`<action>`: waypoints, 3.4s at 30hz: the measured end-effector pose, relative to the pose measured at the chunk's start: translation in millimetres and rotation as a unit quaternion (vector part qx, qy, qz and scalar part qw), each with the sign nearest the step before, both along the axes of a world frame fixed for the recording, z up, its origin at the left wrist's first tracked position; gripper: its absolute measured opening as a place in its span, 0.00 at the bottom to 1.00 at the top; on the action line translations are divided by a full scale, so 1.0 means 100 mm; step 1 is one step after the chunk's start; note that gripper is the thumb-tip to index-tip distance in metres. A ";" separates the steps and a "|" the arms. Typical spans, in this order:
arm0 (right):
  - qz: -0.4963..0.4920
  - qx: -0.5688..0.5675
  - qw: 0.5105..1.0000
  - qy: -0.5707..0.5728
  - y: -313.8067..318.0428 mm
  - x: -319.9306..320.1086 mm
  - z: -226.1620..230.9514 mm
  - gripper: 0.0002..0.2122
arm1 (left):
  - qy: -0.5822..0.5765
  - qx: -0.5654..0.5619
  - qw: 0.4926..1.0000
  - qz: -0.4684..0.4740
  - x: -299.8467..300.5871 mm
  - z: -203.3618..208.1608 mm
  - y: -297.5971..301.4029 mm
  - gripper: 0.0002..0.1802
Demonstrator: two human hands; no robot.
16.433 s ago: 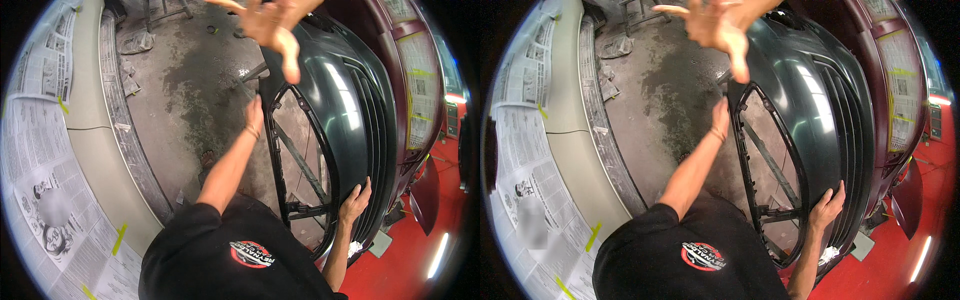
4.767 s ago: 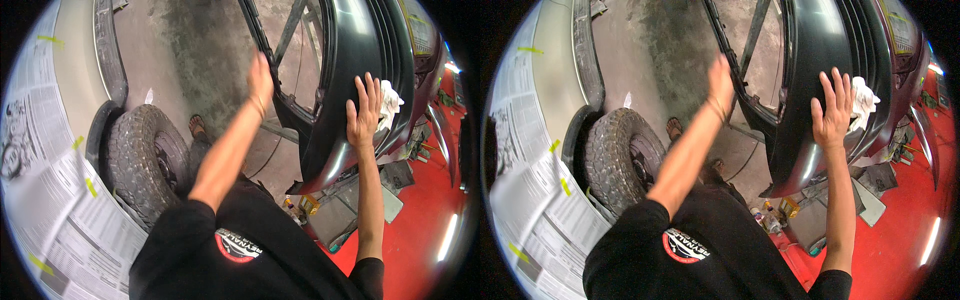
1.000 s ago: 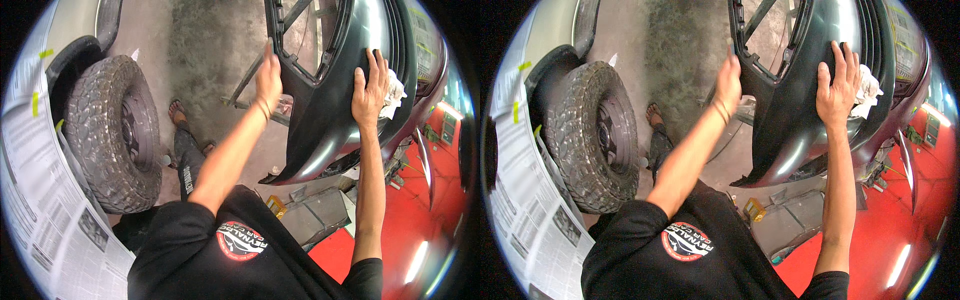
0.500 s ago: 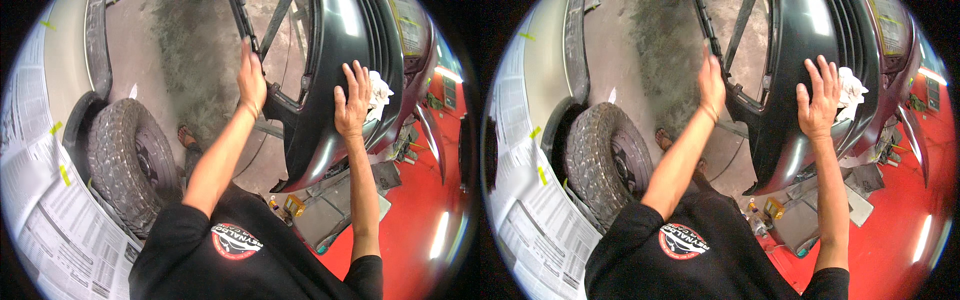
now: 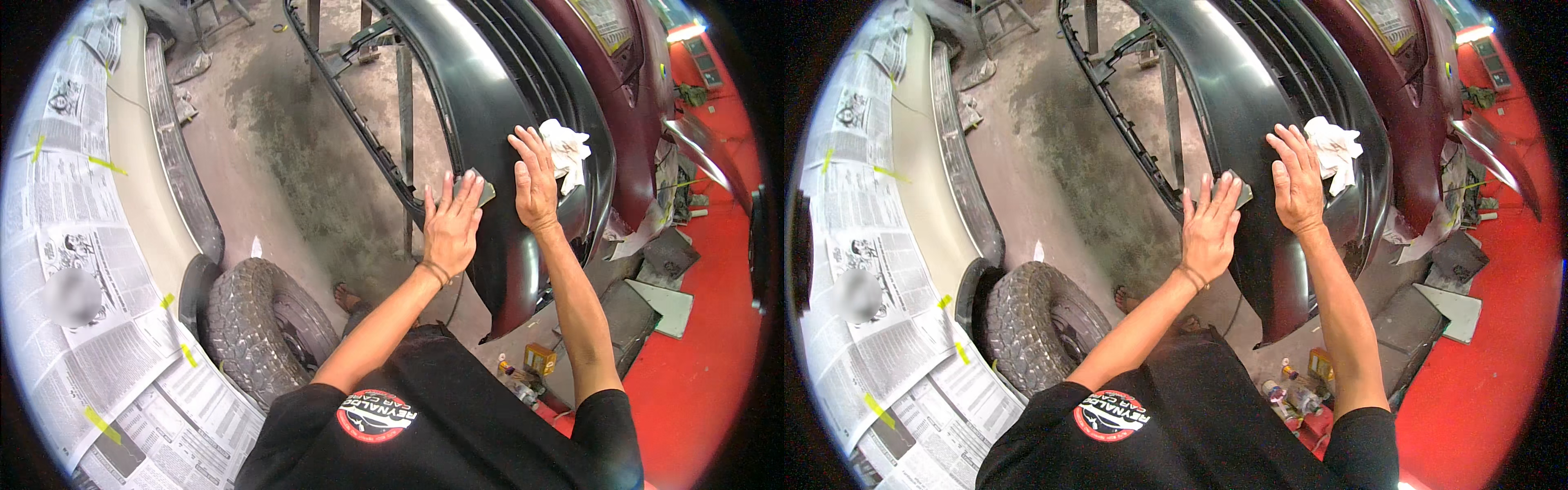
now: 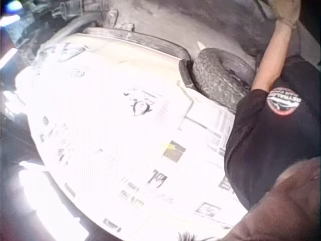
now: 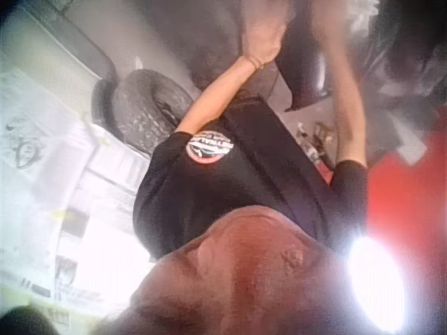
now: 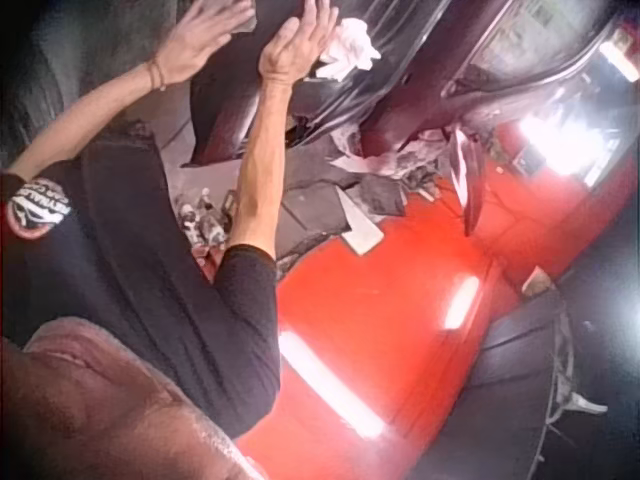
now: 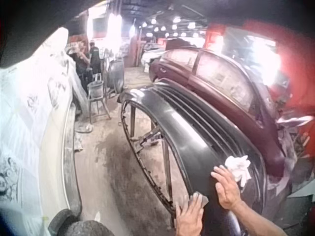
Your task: The person cleans a detached black car bumper using a white cloth and a sanding block. They wipe the surface and edges of the bumper, then use the sanding block on the grille and other areas. The person repeatedly wipes and sands different sections of the bumper throughout the clip.
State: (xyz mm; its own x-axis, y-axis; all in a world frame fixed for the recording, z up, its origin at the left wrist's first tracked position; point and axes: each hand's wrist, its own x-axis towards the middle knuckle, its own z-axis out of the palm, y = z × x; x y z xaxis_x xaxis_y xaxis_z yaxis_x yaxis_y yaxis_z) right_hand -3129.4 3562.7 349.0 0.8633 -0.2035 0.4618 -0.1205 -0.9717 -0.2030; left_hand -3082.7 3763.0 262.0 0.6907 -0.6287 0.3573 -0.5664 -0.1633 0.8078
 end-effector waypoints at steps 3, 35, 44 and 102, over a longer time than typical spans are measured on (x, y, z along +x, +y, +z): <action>0.011 0.052 0.998 -0.043 -0.02 -0.04 0.00 0.19 | -0.104 0.052 0.992 0.054 0.31 0.00 -0.34 0.34; -0.184 0.629 0.711 -0.256 2.10 -1.50 0.17 0.29 | -0.160 0.066 0.735 -0.655 0.46 1.55 -0.67 0.16; -0.538 0.277 0.707 -0.366 1.46 -1.36 -0.18 0.18 | -0.380 0.016 0.816 -0.434 1.05 0.92 -2.40 0.28; -0.105 -0.150 0.983 0.031 -1.69 0.09 0.69 0.23 | -0.239 0.083 0.964 -0.084 1.84 1.17 -2.17 0.17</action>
State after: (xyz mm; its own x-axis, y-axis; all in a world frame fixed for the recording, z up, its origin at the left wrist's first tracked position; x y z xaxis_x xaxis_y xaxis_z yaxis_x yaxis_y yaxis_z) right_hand -3120.0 3393.4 417.8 0.8454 -0.2427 0.4759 -0.3277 -0.9391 0.1032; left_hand -2898.8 3545.7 379.2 0.3561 -0.7929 0.4944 -0.8970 -0.1417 0.4188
